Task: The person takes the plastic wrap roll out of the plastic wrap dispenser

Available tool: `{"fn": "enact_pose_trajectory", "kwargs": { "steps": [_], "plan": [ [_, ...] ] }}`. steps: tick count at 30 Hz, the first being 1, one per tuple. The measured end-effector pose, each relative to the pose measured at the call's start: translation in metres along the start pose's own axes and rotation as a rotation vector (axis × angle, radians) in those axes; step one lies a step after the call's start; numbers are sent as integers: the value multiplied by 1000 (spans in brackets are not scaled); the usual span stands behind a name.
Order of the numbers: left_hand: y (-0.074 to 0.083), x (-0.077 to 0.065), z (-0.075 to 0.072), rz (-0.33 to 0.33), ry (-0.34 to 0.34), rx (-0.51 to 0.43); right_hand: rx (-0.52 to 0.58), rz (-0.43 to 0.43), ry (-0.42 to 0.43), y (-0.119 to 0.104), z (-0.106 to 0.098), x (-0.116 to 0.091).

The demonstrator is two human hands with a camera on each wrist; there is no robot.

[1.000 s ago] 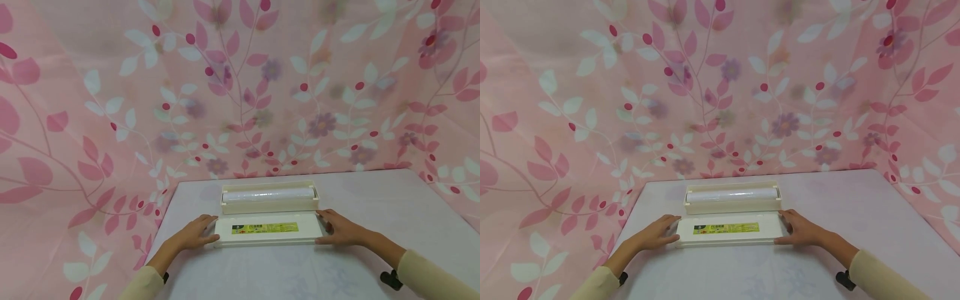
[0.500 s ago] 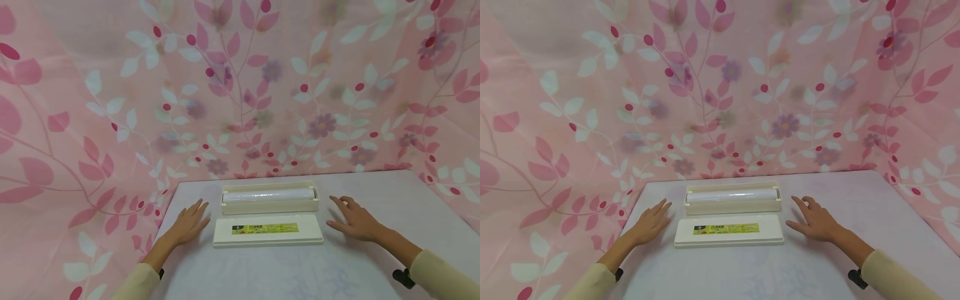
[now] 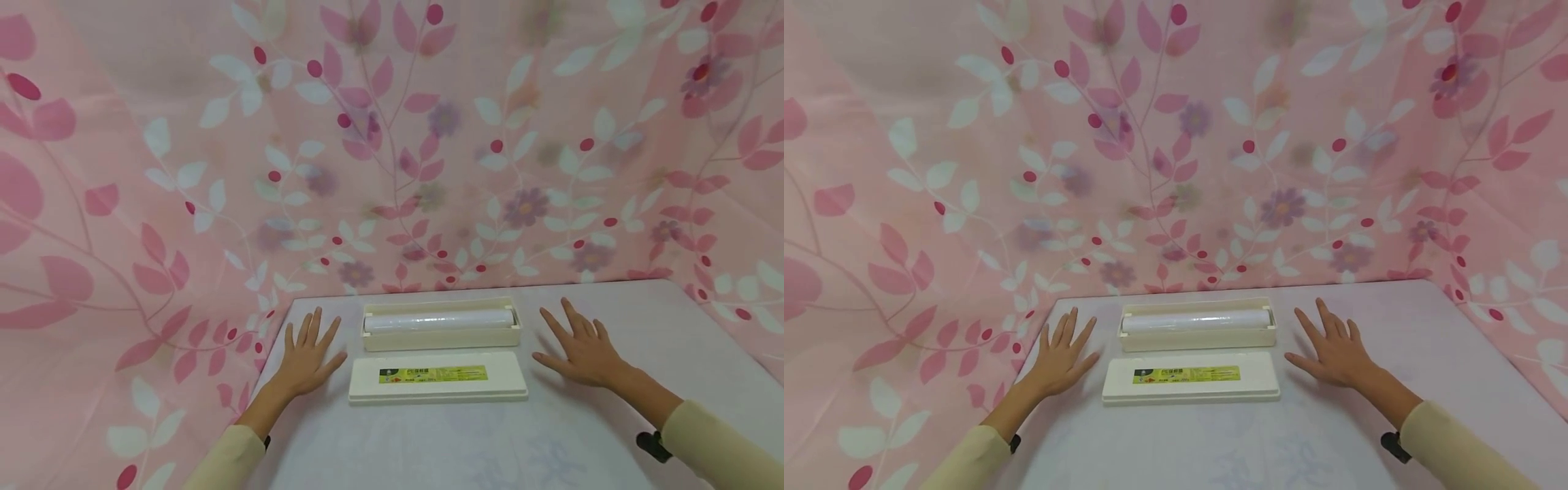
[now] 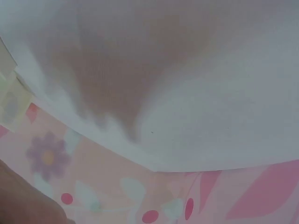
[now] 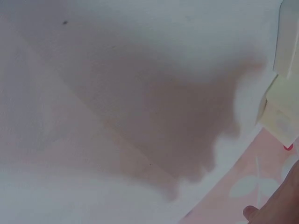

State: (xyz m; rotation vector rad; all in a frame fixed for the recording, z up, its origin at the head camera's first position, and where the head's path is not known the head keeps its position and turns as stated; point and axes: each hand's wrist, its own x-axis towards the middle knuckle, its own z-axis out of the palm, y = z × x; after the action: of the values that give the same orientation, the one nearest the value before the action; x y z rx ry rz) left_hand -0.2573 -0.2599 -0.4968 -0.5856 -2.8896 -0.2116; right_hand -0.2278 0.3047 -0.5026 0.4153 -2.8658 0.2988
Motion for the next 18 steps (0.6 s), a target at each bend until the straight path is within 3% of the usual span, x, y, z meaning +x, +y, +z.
{"fn": "enact_pose_trajectory", "kwargs": {
  "steps": [7,18],
  "plan": [
    [-3,0,5,-26,40,106,-13,24,-59,-5,-8,4],
    [-1,12,5,-72,104,118,-29,4,1,-7,-4,10]
  ]
}}
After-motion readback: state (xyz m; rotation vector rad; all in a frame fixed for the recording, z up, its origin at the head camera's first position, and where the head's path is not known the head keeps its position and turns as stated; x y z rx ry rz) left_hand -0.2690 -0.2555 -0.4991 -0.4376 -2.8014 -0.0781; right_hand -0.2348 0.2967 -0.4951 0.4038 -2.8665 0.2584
